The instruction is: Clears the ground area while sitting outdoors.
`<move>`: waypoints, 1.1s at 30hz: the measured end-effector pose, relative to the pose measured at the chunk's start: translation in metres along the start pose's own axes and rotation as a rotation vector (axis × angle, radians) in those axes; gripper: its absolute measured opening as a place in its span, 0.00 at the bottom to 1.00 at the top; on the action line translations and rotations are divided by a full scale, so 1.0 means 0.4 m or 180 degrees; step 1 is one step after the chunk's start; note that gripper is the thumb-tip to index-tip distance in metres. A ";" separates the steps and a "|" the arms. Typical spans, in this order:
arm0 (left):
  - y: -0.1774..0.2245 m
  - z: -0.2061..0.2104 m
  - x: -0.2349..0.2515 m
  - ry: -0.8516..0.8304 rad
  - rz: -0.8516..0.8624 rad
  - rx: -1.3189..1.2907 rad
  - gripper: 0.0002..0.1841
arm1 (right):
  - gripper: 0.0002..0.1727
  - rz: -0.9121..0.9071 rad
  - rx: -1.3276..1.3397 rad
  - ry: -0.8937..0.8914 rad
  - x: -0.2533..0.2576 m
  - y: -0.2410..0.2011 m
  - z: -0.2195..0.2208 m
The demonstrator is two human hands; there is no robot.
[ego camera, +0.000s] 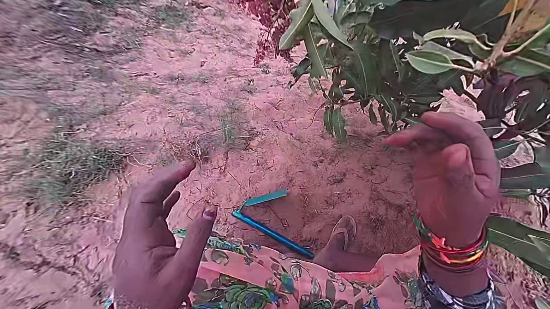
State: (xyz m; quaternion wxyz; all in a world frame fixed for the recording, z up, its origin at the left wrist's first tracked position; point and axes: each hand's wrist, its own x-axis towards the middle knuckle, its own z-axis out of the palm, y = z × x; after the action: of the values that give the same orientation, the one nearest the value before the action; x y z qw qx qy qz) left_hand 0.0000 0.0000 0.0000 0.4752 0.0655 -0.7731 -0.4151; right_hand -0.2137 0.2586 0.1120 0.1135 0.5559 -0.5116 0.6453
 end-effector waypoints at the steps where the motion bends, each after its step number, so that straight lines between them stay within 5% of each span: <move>1: 0.008 0.028 0.041 -0.0170 0.0157 -0.0033 0.29 | 0.19 0.0563 -0.0482 -0.0089 -0.049 0.105 0.001; 3: 0.016 0.078 0.127 -0.0491 0.0381 0.0047 0.31 | 0.20 0.2030 -0.1580 -0.0994 -0.138 0.300 -0.007; 5: 0.005 0.131 0.207 -0.0887 0.0425 0.0289 0.32 | 0.29 0.3368 -0.2243 -0.2861 -0.223 0.478 -0.032; 7: -0.031 0.186 0.262 -0.1425 0.0240 0.0628 0.32 | 0.30 0.4034 -0.2471 -0.3869 -0.346 0.626 -0.077; 8: -0.064 0.214 0.278 -0.1754 0.0094 0.0741 0.32 | 0.28 0.4235 -0.2543 -0.3788 -0.398 0.675 -0.114; 12: -0.227 0.290 0.239 -0.3414 -0.0633 0.1301 0.31 | 0.20 0.4839 -0.3388 -0.1720 -0.451 0.723 -0.251; 14: -0.249 0.310 0.206 -0.4671 -0.1173 0.1899 0.37 | 0.20 0.4928 -0.3375 -0.1376 -0.453 0.732 -0.289; 16: -0.253 0.320 0.201 -0.5059 -0.1308 0.1966 0.39 | 0.20 0.4812 -0.2987 -0.1453 -0.457 0.752 -0.253; 23: -0.245 0.255 0.266 -0.2473 -0.0466 0.1079 0.29 | 0.25 0.3804 -0.1592 -0.3772 -0.705 0.757 0.249; 27: -0.247 0.247 0.273 -0.1675 -0.0711 0.0623 0.23 | 0.39 0.3808 -0.2153 -0.3713 -0.764 0.724 0.362; 33: -0.256 0.236 0.265 -0.1457 -0.0935 0.0772 0.21 | 0.28 0.3953 -0.2542 -0.3701 -0.748 0.736 0.360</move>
State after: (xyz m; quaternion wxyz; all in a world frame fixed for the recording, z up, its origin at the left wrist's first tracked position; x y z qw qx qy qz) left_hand -0.1619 -0.0640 -0.0193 0.2120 0.1377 -0.8863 -0.3880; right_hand -0.2312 0.1390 -0.3149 -0.3422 0.3385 -0.8765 -0.0118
